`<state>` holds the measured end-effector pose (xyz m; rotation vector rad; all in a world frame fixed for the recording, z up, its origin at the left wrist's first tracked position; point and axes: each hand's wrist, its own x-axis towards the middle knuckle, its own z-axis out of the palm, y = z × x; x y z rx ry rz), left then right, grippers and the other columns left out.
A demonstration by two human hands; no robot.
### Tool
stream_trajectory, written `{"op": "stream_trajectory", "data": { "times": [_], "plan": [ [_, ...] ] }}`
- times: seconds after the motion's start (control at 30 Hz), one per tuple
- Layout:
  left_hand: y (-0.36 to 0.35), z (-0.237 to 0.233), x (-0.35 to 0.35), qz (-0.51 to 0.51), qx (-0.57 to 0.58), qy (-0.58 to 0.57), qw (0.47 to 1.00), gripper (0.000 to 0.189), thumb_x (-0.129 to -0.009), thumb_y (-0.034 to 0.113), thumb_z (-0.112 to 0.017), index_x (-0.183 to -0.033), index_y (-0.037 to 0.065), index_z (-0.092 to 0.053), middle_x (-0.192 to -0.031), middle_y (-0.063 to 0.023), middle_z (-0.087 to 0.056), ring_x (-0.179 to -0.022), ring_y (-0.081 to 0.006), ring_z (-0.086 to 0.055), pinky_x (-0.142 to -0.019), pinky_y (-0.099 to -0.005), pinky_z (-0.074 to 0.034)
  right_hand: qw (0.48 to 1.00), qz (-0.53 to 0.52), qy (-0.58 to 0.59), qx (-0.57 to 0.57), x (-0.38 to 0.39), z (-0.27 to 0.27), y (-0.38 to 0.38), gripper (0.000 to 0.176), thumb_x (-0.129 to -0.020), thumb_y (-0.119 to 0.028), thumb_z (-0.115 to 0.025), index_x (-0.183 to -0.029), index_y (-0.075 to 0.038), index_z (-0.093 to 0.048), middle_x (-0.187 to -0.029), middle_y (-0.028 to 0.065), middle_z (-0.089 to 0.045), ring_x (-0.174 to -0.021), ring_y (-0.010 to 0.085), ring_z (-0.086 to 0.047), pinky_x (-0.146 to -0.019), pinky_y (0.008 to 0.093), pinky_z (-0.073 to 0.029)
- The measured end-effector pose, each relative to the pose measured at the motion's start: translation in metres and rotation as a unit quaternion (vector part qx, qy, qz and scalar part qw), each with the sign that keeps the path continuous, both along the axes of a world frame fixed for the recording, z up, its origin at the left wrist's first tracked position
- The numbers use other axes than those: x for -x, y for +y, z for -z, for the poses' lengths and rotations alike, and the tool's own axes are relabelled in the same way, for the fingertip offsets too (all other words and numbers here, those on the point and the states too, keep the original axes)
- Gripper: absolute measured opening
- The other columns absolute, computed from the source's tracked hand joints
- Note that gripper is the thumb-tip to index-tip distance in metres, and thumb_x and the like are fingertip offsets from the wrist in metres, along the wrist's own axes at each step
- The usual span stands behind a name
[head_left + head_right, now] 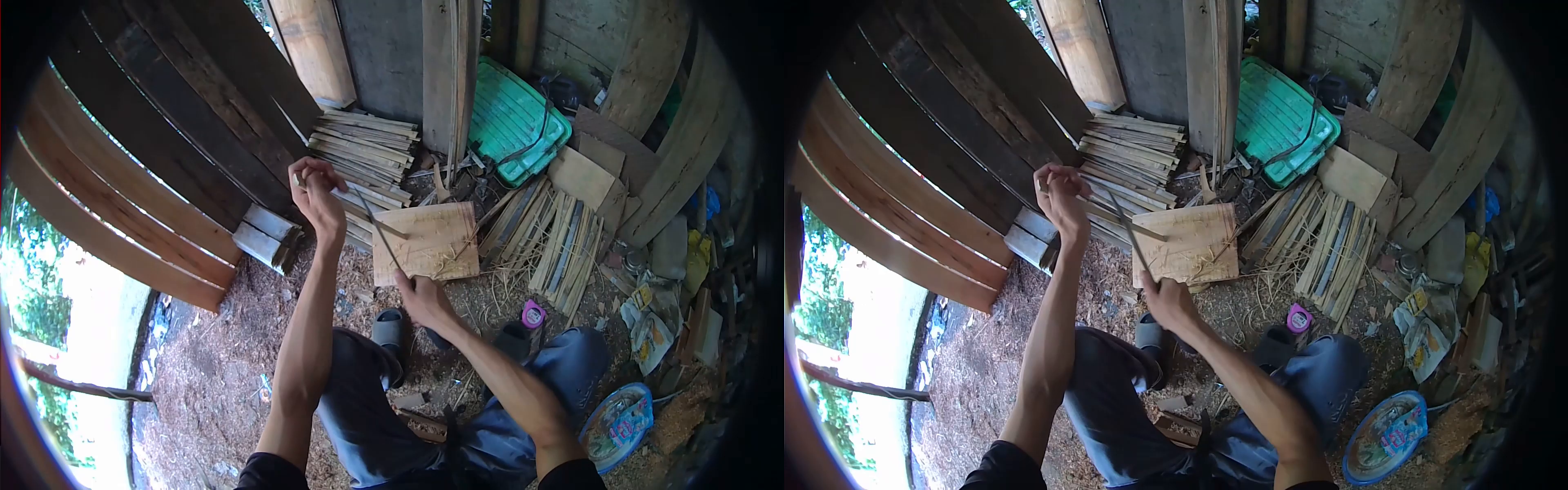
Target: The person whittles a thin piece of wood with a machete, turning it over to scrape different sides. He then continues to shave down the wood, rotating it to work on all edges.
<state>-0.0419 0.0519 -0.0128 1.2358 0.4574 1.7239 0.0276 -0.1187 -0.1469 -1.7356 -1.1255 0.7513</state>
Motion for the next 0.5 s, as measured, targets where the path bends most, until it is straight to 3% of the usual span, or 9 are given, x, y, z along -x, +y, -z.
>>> {"op": "stream_trajectory", "data": {
  "times": [0.03,0.1,0.13,0.23,0.3,0.37,0.4,0.5],
  "plan": [
    [0.002,0.004,0.003,-0.004,0.0,0.001,1.0,0.008,-0.088,0.005,-0.036,-0.089,0.005,-0.044,-0.066,-0.0032,-0.045,-0.054,-0.0103,-0.044,-0.046,-0.023,-0.034,1.0,-0.004,0.001,0.0,0.004,-0.034,-0.002,0.059,-0.094,-0.048,-0.04,-0.064,0.002,-0.051,-0.048,0.0065,-0.049,-0.037,0.0166,-0.051,-0.034,0.0299,-0.04],
    [0.004,0.006,0.005,0.048,0.026,-0.032,0.998,0.008,-0.087,0.003,-0.036,-0.086,0.006,-0.043,-0.064,-0.0009,-0.039,-0.049,-0.0068,-0.032,-0.041,-0.0212,-0.025,0.971,-0.08,0.178,0.137,0.007,-0.096,-0.005,0.061,-0.094,-0.047,-0.036,-0.064,0.002,-0.055,-0.051,0.0161,-0.055,-0.056,0.03,-0.062,-0.055,0.0436,-0.049],
    [0.001,0.008,0.002,0.029,0.019,-0.03,0.999,0.007,-0.084,0.003,-0.038,-0.085,0.007,-0.043,-0.062,0.0009,-0.034,-0.048,-0.0056,-0.025,-0.041,-0.0218,-0.022,0.986,-0.083,0.145,0.018,0.012,-0.077,0.0,0.056,-0.094,-0.048,-0.038,-0.062,-0.002,-0.045,-0.047,0.0026,-0.045,-0.035,0.012,-0.047,-0.032,0.0273,-0.037],
    [-0.005,0.019,-0.002,0.001,0.064,-0.069,0.996,0.008,-0.082,0.003,-0.037,-0.082,0.008,-0.043,-0.06,0.0008,-0.035,-0.047,-0.0056,-0.025,-0.04,-0.022,-0.022,0.972,-0.052,0.21,0.096,0.007,-0.063,0.0,0.057,-0.094,-0.049,-0.037,-0.06,-0.003,-0.044,-0.047,0.0033,-0.046,-0.035,0.0122,-0.047,-0.032,0.0272,-0.037],
    [0.003,0.022,0.005,-0.039,0.062,-0.078,0.994,0.008,-0.08,0.003,-0.036,-0.081,0.008,-0.042,-0.059,0.0009,-0.036,-0.047,-0.0054,-0.027,-0.04,-0.0222,-0.022,0.973,-0.033,0.189,0.132,0.002,-0.031,0.006,0.06,-0.094,-0.049,-0.037,-0.062,0.0,-0.049,-0.048,0.0056,-0.048,-0.036,0.0146,-0.049,-0.034,0.0297,-0.039],
    [0.006,0.025,0.016,-0.075,0.107,-0.097,0.987,0.009,-0.08,0.003,-0.035,-0.08,0.008,-0.042,-0.059,0.0007,-0.037,-0.047,-0.0054,-0.028,-0.04,-0.0223,-0.022,0.999,-0.014,-0.035,0.017,0.003,-0.009,0.015,0.062,-0.093,-0.049,-0.037,-0.072,0.005,-0.06,-0.059,0.0222,-0.059,-0.058,0.0354,-0.063,-0.055,0.0425,-0.05],
    [0.008,0.028,0.019,-0.071,0.11,-0.106,0.986,0.008,-0.082,0.004,-0.036,-0.081,0.008,-0.042,-0.06,0.0006,-0.038,-0.047,-0.0056,-0.029,-0.04,-0.0227,-0.022,0.976,-0.062,0.121,0.173,0.001,-0.063,0.007,0.062,-0.093,-0.049,-0.037,-0.078,0.005,-0.062,-0.073,0.0278,-0.062,-0.076,0.0433,-0.062,-0.065,0.0471,-0.049],
    [-0.004,0.024,0.01,-0.041,0.076,-0.075,0.993,0.008,-0.086,0.005,-0.036,-0.082,0.008,-0.042,-0.061,-0.0001,-0.039,-0.048,-0.006,-0.03,-0.041,-0.0225,-0.024,0.994,-0.024,0.059,0.093,0.008,-0.068,0.004,0.061,-0.093,-0.049,-0.037,-0.08,0.006,-0.062,-0.074,0.0283,-0.062,-0.076,0.0432,-0.062,-0.066,0.0473,-0.049]
  ]
}}
